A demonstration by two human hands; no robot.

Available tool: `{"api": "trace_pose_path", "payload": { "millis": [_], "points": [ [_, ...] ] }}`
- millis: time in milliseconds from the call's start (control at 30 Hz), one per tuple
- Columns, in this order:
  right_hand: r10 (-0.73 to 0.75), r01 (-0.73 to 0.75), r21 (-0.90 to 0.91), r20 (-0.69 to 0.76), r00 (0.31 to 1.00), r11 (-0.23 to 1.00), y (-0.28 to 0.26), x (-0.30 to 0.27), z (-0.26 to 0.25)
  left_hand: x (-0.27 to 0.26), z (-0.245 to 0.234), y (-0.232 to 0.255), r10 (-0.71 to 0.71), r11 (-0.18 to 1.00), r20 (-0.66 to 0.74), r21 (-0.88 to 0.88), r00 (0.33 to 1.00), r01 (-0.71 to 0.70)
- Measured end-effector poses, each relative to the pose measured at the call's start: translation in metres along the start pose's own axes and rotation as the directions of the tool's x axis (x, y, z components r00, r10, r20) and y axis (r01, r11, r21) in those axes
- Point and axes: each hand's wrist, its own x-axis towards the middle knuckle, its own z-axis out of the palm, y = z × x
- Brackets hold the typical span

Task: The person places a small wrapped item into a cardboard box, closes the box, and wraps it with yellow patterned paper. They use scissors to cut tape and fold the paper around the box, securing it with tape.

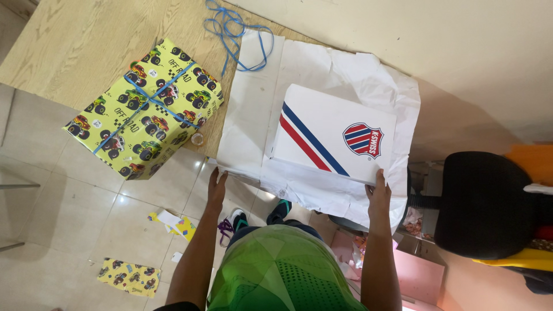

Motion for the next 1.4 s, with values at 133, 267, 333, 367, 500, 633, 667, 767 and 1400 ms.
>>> {"api": "trace_pose_path", "payload": {
  "millis": [133,267,333,367,500,633,667,767,1400],
  "points": [
    [-0.024,0.024,0.006,0.002,1.000,1.000,0.000,0.005,-0.004,0.002,-0.002,-0.002,0.049,0.999,0.035,-0.004,0.998,-0.049],
    [-0.059,0.066,0.109,-0.070,0.996,0.992,-0.009,0.011,-0.006,-0.004,-0.008,0.001,0.090,0.982,0.028,0.163,0.996,-0.093],
    [-0.079,0.096,0.116,-0.149,0.986,0.989,-0.011,0.003,-0.002,-0.012,-0.014,0.003,0.113,0.937,0.028,0.330,0.993,-0.116],
    [-0.083,0.104,0.097,-0.197,0.977,0.990,-0.011,-0.006,0.002,-0.018,-0.017,0.005,0.128,0.903,0.031,0.411,0.991,-0.129],
    [0.173,-0.124,0.241,-0.196,0.965,0.963,0.002,-0.051,0.039,-0.040,-0.027,0.010,0.126,0.903,0.091,0.402,0.988,-0.153],
    [0.183,-0.129,0.294,-0.167,0.969,0.947,0.013,-0.065,0.061,-0.051,-0.031,0.017,0.139,0.892,0.087,0.421,0.986,-0.163],
    [0.160,-0.098,0.268,-0.221,0.962,0.959,0.009,-0.056,0.060,-0.053,-0.032,0.020,0.107,0.877,0.071,0.464,0.992,-0.128],
    [0.093,-0.050,0.182,-0.236,0.967,0.982,0.004,-0.032,0.033,-0.062,-0.028,0.035,0.392,0.735,0.010,0.599,0.920,-0.319],
    [-0.207,0.223,0.330,-0.084,0.975,0.917,0.003,-0.082,0.024,-0.028,0.105,0.115,0.177,0.984,0.609,-0.092,0.773,-0.153]
  ]
}}
